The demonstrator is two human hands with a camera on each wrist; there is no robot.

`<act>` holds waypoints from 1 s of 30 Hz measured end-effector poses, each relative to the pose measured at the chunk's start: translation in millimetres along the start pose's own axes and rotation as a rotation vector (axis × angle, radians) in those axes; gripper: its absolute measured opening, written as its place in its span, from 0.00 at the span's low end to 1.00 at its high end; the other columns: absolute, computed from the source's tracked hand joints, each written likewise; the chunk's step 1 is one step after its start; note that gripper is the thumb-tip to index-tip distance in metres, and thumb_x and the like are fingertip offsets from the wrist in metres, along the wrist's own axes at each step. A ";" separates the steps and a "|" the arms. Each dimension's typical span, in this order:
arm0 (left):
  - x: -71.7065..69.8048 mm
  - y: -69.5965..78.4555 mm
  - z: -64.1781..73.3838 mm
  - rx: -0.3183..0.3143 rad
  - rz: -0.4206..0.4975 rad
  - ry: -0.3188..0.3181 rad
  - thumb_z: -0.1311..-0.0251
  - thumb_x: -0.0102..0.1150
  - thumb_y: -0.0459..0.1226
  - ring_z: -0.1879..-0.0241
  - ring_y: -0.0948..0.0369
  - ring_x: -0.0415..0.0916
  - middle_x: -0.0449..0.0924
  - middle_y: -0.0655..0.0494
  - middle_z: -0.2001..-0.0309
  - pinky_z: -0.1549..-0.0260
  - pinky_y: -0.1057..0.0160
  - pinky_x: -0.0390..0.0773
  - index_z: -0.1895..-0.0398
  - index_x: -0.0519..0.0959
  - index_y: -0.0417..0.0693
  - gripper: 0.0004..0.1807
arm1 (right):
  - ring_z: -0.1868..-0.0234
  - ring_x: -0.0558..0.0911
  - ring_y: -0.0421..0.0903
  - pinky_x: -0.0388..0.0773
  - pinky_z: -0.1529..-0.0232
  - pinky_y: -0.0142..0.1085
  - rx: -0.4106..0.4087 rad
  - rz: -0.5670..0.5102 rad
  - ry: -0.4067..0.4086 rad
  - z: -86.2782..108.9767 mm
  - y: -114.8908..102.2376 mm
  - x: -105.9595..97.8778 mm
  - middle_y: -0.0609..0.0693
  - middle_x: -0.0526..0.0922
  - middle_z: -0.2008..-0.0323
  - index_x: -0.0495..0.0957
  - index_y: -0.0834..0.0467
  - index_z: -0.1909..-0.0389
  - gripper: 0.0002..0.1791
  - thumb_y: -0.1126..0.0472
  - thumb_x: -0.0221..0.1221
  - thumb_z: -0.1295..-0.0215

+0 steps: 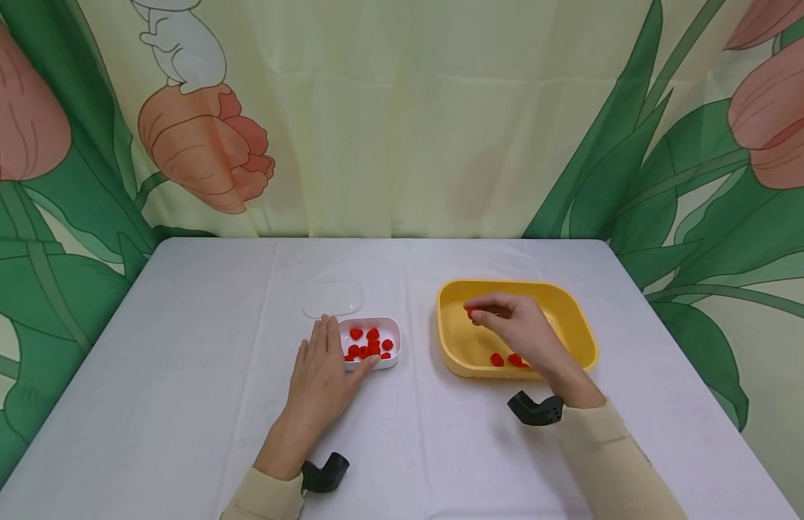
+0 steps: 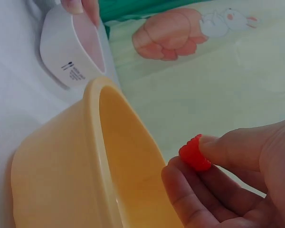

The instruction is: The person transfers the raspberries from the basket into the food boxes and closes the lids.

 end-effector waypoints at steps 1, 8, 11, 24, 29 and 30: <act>0.1 0.0 -0.2 -0.001 0.000 -0.001 0.41 0.62 0.58 0.22 0.40 0.45 0.48 0.36 0.22 0.27 0.36 0.51 0.23 0.48 0.34 0.56 | 0.48 0.84 0.58 0.82 0.45 0.47 -0.004 -0.006 -0.001 -0.6 -0.8 1.4 0.62 0.84 0.48 0.82 0.59 0.47 0.16 0.58 0.62 0.33; -0.1 0.2 -1.1 -0.008 -0.001 -0.005 0.41 0.62 0.58 0.22 0.40 0.45 0.48 0.36 0.22 0.27 0.36 0.51 0.23 0.47 0.35 0.56 | 0.50 0.85 0.54 0.82 0.45 0.47 -0.009 -0.040 -0.030 -5.8 -7.7 12.4 0.60 0.84 0.49 0.81 0.60 0.47 0.15 0.59 0.62 0.32; -0.4 0.2 -0.9 -0.009 -0.001 -0.004 0.41 0.61 0.58 0.22 0.40 0.45 0.48 0.36 0.22 0.27 0.36 0.51 0.23 0.48 0.34 0.55 | 0.52 0.85 0.53 0.81 0.44 0.49 -0.015 -0.056 -0.033 -8.9 -10.3 17.4 0.58 0.85 0.51 0.81 0.61 0.48 0.15 0.59 0.62 0.33; 0.9 -0.8 -0.6 -0.010 0.000 0.008 0.42 0.62 0.59 0.22 0.41 0.47 0.50 0.36 0.23 0.27 0.36 0.52 0.23 0.49 0.34 0.56 | 0.58 0.85 0.52 0.85 0.51 0.36 -0.054 -0.098 -0.063 -16.1 -18.4 41.1 0.57 0.85 0.55 0.80 0.60 0.50 0.12 0.65 0.61 0.33; 1.0 0.0 -0.8 -0.013 -0.008 0.012 0.42 0.63 0.59 0.22 0.41 0.47 0.50 0.36 0.23 0.27 0.36 0.53 0.23 0.49 0.35 0.56 | 0.58 0.85 0.53 0.85 0.52 0.35 -0.084 -0.090 -0.091 -16.2 -24.3 51.2 0.57 0.84 0.54 0.80 0.62 0.50 0.12 0.65 0.60 0.33; 1.0 0.3 -0.8 -0.014 -0.009 0.012 0.43 0.63 0.59 0.22 0.41 0.47 0.50 0.36 0.23 0.27 0.36 0.53 0.23 0.49 0.35 0.56 | 0.58 0.85 0.52 0.85 0.52 0.36 -0.088 -0.085 -0.094 -16.2 -25.6 53.0 0.56 0.84 0.54 0.80 0.62 0.50 0.12 0.65 0.60 0.33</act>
Point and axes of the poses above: each hand's wrist, its own z-axis away from the middle knuckle, its own x-axis out of the palm, y = z × x, the point moved 1 cm from there along -z, towards the middle knuckle
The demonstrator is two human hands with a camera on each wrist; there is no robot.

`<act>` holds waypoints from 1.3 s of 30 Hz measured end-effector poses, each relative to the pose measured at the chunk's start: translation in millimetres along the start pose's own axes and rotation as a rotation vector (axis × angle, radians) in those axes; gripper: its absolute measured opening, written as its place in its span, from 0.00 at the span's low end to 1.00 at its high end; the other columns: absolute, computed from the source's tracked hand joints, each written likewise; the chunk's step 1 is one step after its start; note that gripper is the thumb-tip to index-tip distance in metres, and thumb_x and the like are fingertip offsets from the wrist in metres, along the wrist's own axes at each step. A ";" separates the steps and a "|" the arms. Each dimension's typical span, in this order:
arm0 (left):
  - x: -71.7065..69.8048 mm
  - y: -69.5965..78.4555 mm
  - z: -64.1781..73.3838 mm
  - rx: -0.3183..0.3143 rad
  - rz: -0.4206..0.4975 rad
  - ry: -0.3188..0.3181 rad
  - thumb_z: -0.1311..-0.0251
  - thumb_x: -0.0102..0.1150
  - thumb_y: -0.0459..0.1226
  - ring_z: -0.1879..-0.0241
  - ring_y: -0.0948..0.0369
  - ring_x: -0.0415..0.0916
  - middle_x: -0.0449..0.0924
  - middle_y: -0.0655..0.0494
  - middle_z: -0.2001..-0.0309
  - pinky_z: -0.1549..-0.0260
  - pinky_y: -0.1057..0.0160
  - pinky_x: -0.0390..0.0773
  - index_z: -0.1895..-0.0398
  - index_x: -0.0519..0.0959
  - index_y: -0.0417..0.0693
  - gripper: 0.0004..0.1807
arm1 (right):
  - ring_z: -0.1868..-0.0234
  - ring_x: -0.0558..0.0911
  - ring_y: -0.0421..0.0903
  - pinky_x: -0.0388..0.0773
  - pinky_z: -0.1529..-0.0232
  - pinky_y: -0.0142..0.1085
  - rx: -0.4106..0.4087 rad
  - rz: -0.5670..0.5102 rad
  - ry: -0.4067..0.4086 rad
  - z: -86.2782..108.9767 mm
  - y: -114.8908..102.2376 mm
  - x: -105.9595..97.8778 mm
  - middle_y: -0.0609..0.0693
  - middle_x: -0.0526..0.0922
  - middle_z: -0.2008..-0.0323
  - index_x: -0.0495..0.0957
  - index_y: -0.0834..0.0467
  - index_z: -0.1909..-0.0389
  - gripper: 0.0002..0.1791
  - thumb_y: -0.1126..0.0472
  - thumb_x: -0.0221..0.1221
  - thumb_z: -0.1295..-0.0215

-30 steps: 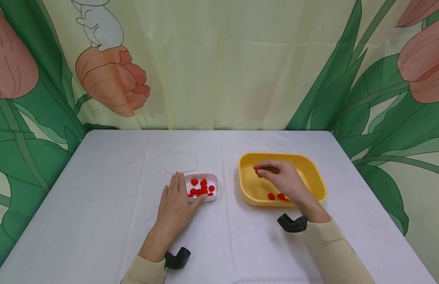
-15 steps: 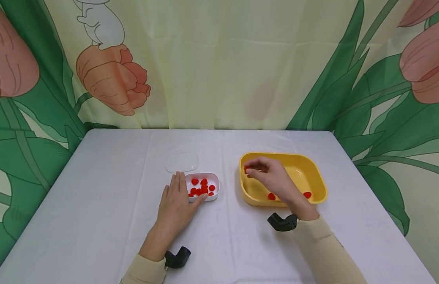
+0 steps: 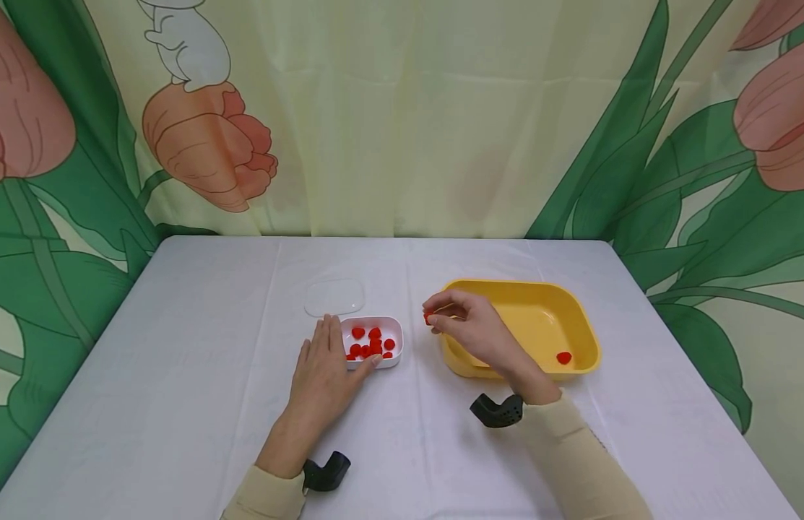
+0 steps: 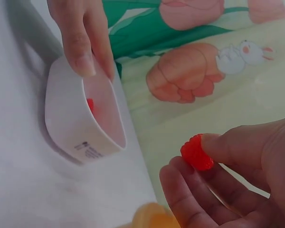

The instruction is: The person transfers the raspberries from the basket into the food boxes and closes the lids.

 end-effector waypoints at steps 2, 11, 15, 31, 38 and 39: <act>-0.1 -0.1 0.0 -0.002 -0.003 0.000 0.43 0.63 0.59 0.23 0.41 0.47 0.50 0.36 0.23 0.27 0.36 0.53 0.23 0.49 0.35 0.56 | 0.57 0.86 0.53 0.84 0.51 0.37 -0.009 0.000 -0.009 -1.2 -2.2 4.4 0.56 0.84 0.54 0.80 0.62 0.50 0.12 0.65 0.60 0.32; -0.6 -1.2 0.7 0.012 0.000 0.004 0.43 0.63 0.59 0.23 0.40 0.48 0.51 0.36 0.23 0.27 0.36 0.53 0.23 0.49 0.35 0.56 | 0.54 0.86 0.57 0.84 0.48 0.39 -0.023 0.001 -0.066 -7.4 -9.9 25.3 0.54 0.84 0.55 0.80 0.61 0.50 0.11 0.64 0.60 0.32; -0.8 -1.3 0.7 0.013 -0.005 0.012 0.43 0.64 0.59 0.23 0.40 0.48 0.51 0.36 0.23 0.28 0.36 0.54 0.23 0.50 0.34 0.56 | 0.57 0.86 0.51 0.84 0.50 0.38 -0.029 0.021 -0.078 -12.3 -8.8 35.0 0.52 0.85 0.57 0.81 0.61 0.51 0.11 0.63 0.60 0.32; -1.0 -0.8 0.0 0.014 -0.020 0.014 0.44 0.64 0.59 0.23 0.40 0.49 0.52 0.36 0.23 0.29 0.35 0.55 0.23 0.50 0.34 0.57 | 0.56 0.83 0.45 0.84 0.54 0.34 -0.028 0.112 -0.083 -23.3 -5.3 59.5 0.51 0.87 0.55 0.84 0.60 0.52 0.10 0.64 0.61 0.32; -1.4 -0.9 0.5 0.014 -0.014 0.004 0.43 0.63 0.60 0.23 0.40 0.48 0.51 0.36 0.23 0.28 0.36 0.54 0.23 0.49 0.34 0.57 | 0.55 0.83 0.46 0.84 0.54 0.33 -0.022 0.121 -0.094 -24.5 -7.8 69.0 0.51 0.87 0.53 0.85 0.58 0.51 0.12 0.66 0.59 0.32; -1.4 -0.7 0.5 0.014 -0.014 0.004 0.43 0.63 0.60 0.23 0.40 0.48 0.51 0.36 0.23 0.28 0.36 0.54 0.23 0.49 0.34 0.57 | 0.55 0.83 0.46 0.84 0.53 0.33 -0.018 0.126 -0.097 -24.5 -8.2 69.4 0.50 0.87 0.53 0.85 0.58 0.51 0.12 0.66 0.59 0.32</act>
Point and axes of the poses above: each hand's wrist, its own z-axis away from the middle knuckle, its own x-axis out of the palm, y = z × x, the point moved 1 cm from there along -z, towards the middle knuckle
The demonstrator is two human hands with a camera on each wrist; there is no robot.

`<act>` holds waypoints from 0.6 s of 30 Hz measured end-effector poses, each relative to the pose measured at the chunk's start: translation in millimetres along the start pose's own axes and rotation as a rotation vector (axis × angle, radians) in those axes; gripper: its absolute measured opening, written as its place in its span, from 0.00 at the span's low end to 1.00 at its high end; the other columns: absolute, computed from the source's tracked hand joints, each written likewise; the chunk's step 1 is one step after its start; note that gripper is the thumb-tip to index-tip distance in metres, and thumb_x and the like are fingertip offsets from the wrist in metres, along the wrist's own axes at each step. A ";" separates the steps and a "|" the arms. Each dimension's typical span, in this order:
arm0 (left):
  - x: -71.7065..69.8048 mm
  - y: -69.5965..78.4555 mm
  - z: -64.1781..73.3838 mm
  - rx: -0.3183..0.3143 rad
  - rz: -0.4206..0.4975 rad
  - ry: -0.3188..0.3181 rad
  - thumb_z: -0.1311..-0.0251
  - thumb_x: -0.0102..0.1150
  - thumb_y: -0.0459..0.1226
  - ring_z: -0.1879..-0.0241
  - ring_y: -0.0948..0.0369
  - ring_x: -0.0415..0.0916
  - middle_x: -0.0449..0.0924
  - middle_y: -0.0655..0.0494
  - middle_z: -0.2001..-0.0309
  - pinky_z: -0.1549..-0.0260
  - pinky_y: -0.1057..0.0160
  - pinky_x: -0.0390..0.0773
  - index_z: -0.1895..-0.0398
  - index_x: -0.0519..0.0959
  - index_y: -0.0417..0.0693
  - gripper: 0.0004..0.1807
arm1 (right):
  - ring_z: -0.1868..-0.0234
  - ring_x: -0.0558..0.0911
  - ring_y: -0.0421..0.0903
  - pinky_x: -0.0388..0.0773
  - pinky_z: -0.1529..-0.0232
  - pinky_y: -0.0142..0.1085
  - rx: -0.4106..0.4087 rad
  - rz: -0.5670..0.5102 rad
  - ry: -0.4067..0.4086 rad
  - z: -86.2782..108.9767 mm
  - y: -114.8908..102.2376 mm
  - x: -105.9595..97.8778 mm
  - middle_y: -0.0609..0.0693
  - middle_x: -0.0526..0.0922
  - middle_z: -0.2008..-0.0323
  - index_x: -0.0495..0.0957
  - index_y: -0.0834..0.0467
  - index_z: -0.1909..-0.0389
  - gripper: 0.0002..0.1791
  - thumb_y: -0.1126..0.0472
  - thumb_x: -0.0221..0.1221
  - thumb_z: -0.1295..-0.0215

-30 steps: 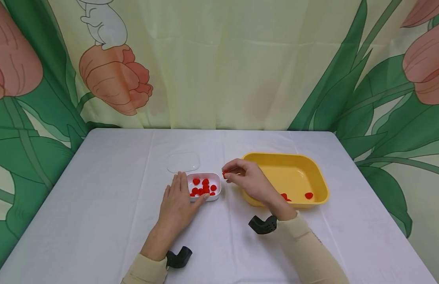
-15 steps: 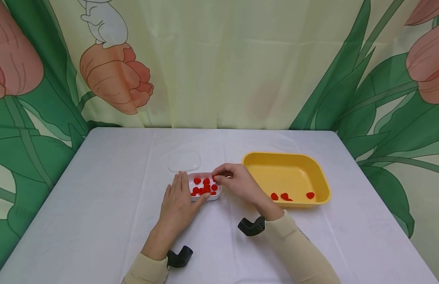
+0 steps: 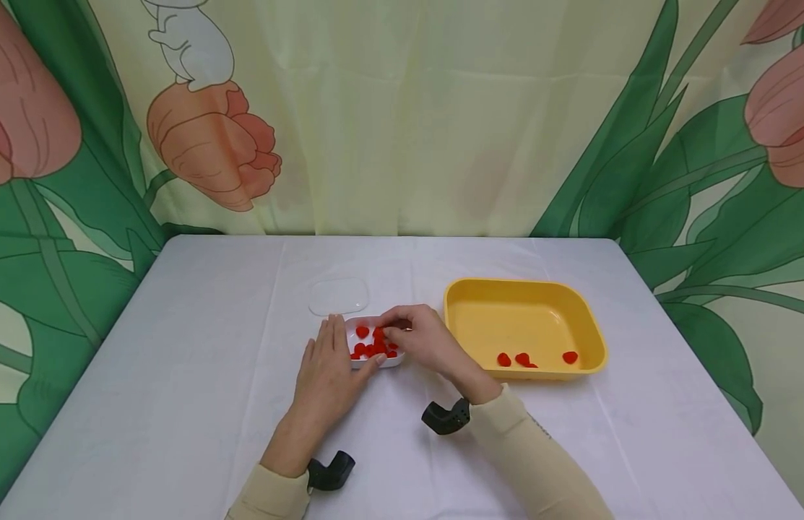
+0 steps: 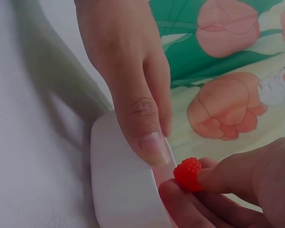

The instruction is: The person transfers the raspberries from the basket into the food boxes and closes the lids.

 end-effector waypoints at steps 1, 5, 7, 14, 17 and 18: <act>0.1 -0.3 -0.1 -0.001 0.000 -0.001 0.43 0.63 0.60 0.23 0.40 0.48 0.51 0.36 0.23 0.28 0.36 0.54 0.23 0.49 0.34 0.56 | 0.55 0.83 0.46 0.84 0.52 0.34 0.007 0.006 -0.004 -0.2 -0.6 0.5 0.50 0.87 0.53 0.85 0.58 0.50 0.12 0.66 0.58 0.31; 0.5 -0.2 -1.0 0.007 0.002 0.006 0.42 0.63 0.59 0.23 0.40 0.49 0.52 0.36 0.23 0.28 0.36 0.55 0.24 0.50 0.34 0.56 | 0.54 0.82 0.46 0.83 0.50 0.35 0.024 0.020 -0.016 0.0 -2.8 0.4 0.50 0.86 0.51 0.85 0.57 0.50 0.13 0.67 0.57 0.31; 0.6 0.0 -1.0 0.012 0.001 0.010 0.42 0.63 0.59 0.23 0.40 0.50 0.53 0.36 0.24 0.28 0.36 0.56 0.24 0.50 0.34 0.56 | 0.54 0.82 0.46 0.83 0.50 0.36 0.021 0.021 -0.025 0.2 -3.5 0.0 0.51 0.86 0.51 0.84 0.57 0.49 0.14 0.67 0.56 0.31; 0.2 -0.9 0.3 0.013 -0.005 0.027 0.43 0.64 0.59 0.24 0.40 0.52 0.54 0.36 0.24 0.30 0.35 0.58 0.24 0.51 0.34 0.55 | 0.52 0.82 0.47 0.83 0.48 0.37 0.001 0.019 -0.041 0.5 -1.9 1.4 0.53 0.86 0.51 0.83 0.57 0.47 0.14 0.67 0.56 0.30; 0.2 -0.6 0.2 0.008 -0.004 0.025 0.44 0.64 0.59 0.24 0.40 0.52 0.54 0.36 0.24 0.30 0.35 0.58 0.24 0.51 0.34 0.56 | 0.51 0.82 0.48 0.83 0.47 0.37 -0.006 0.014 -0.033 1.3 -1.1 1.3 0.54 0.86 0.50 0.82 0.58 0.47 0.14 0.67 0.56 0.30; 0.2 -0.6 0.2 0.005 -0.004 0.024 0.44 0.64 0.59 0.24 0.40 0.52 0.54 0.36 0.24 0.30 0.35 0.58 0.24 0.51 0.34 0.56 | 0.51 0.82 0.48 0.83 0.47 0.37 -0.009 0.012 -0.032 1.7 -1.1 1.2 0.54 0.85 0.50 0.82 0.59 0.47 0.14 0.66 0.56 0.30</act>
Point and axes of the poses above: each hand's wrist, its own z-axis away from the middle knuckle, its own x-axis out of the palm, y = z × x, the point moved 1 cm from there along -z, towards the middle knuckle
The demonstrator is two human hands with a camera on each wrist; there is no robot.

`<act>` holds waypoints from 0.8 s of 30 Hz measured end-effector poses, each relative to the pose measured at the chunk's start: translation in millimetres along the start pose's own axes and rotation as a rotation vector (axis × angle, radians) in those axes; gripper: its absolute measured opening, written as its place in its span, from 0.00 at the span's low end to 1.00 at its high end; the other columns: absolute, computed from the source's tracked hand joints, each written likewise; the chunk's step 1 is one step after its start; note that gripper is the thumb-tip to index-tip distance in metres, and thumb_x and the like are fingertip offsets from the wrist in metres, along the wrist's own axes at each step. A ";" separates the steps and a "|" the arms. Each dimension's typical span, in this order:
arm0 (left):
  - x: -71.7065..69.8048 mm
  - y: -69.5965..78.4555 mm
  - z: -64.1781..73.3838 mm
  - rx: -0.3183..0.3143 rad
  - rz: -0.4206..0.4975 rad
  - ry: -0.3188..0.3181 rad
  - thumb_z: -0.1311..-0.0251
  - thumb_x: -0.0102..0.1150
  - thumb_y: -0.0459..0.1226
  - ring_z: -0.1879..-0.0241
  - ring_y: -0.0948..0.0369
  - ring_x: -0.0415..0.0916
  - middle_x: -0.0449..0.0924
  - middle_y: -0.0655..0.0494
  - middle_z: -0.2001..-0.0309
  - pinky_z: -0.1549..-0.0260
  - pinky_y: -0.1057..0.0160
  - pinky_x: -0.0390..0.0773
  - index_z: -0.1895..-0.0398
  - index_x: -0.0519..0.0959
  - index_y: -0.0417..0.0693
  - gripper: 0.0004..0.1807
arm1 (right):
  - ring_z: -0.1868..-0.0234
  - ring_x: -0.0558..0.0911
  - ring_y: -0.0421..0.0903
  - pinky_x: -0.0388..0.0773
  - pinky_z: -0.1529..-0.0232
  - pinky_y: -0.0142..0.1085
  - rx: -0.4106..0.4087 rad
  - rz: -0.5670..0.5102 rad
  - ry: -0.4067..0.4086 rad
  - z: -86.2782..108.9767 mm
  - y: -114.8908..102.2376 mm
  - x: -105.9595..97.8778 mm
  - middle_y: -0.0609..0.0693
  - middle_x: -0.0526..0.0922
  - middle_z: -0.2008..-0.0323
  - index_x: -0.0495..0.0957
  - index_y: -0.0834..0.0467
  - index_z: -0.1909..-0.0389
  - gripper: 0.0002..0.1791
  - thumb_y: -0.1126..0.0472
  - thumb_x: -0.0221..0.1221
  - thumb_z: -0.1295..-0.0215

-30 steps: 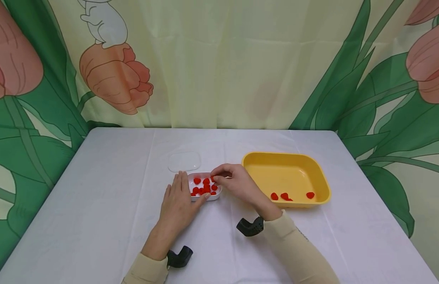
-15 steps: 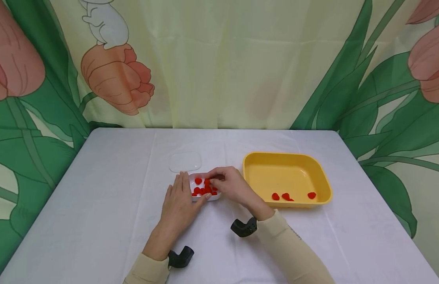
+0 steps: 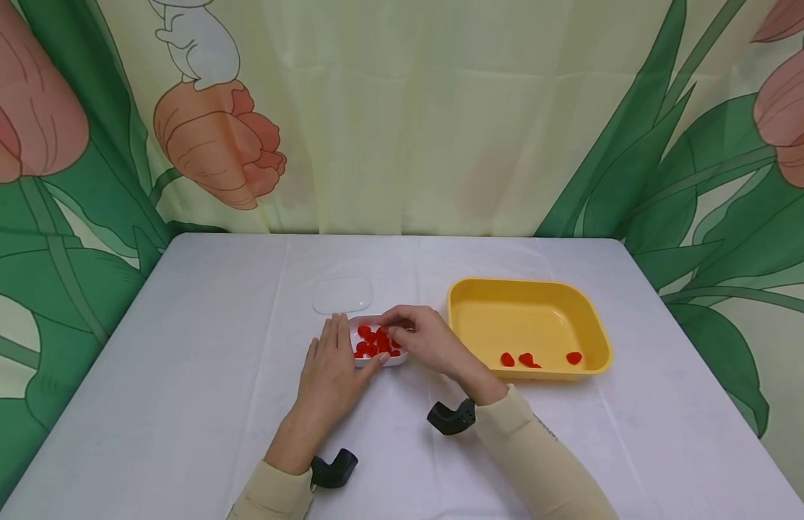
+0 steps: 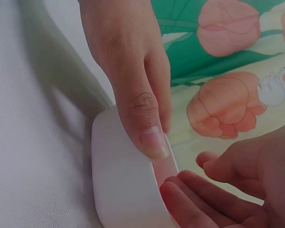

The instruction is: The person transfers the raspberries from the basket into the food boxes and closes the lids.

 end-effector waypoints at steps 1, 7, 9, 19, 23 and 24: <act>0.0 0.0 0.0 -0.002 0.001 -0.002 0.44 0.64 0.59 0.24 0.40 0.51 0.54 0.36 0.24 0.30 0.35 0.58 0.24 0.51 0.34 0.56 | 0.50 0.82 0.48 0.83 0.47 0.37 -0.002 -0.003 0.002 0.3 0.4 -0.3 0.54 0.85 0.50 0.82 0.59 0.47 0.14 0.66 0.56 0.30; 0.6 0.3 -0.3 -0.007 -0.001 -0.008 0.44 0.64 0.59 0.24 0.40 0.51 0.53 0.36 0.24 0.30 0.35 0.58 0.24 0.50 0.34 0.57 | 0.50 0.83 0.48 0.83 0.47 0.39 -0.014 -0.018 0.011 5.8 -1.8 -6.5 0.54 0.86 0.50 0.83 0.60 0.49 0.13 0.64 0.55 0.29; 0.6 0.3 -0.4 -0.009 0.000 -0.009 0.44 0.64 0.59 0.24 0.40 0.51 0.53 0.36 0.24 0.30 0.35 0.58 0.24 0.50 0.34 0.57 | 0.51 0.83 0.47 0.82 0.45 0.41 -0.012 -0.025 0.012 7.9 -3.0 -9.6 0.54 0.85 0.50 0.83 0.59 0.49 0.13 0.64 0.55 0.29; 2.2 0.5 0.0 -0.023 0.019 -0.024 0.44 0.65 0.58 0.23 0.40 0.49 0.53 0.36 0.24 0.28 0.36 0.56 0.23 0.49 0.35 0.57 | 0.51 0.84 0.50 0.81 0.43 0.44 -0.041 -0.061 0.069 23.2 -3.5 -33.2 0.54 0.85 0.52 0.82 0.57 0.52 0.10 0.64 0.56 0.29; 2.7 1.0 -0.3 -0.027 0.019 -0.026 0.44 0.65 0.58 0.23 0.40 0.49 0.52 0.36 0.24 0.28 0.36 0.55 0.23 0.49 0.35 0.57 | 0.53 0.85 0.53 0.82 0.45 0.43 -0.039 -0.083 0.099 30.9 -2.9 -45.7 0.53 0.84 0.54 0.81 0.57 0.52 0.09 0.64 0.55 0.29; 2.7 1.2 -0.6 -0.028 0.018 -0.026 0.44 0.64 0.58 0.23 0.40 0.49 0.52 0.36 0.23 0.28 0.37 0.55 0.23 0.49 0.35 0.57 | 0.53 0.85 0.54 0.82 0.45 0.42 -0.036 -0.087 0.108 32.7 -2.7 -48.9 0.54 0.84 0.54 0.82 0.57 0.53 0.09 0.64 0.55 0.29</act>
Point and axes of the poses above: each hand's wrist, its own z-axis away from the middle knuckle, its own x-axis out of the palm, y = z × x, the point moved 1 cm from there along -z, towards the middle knuckle
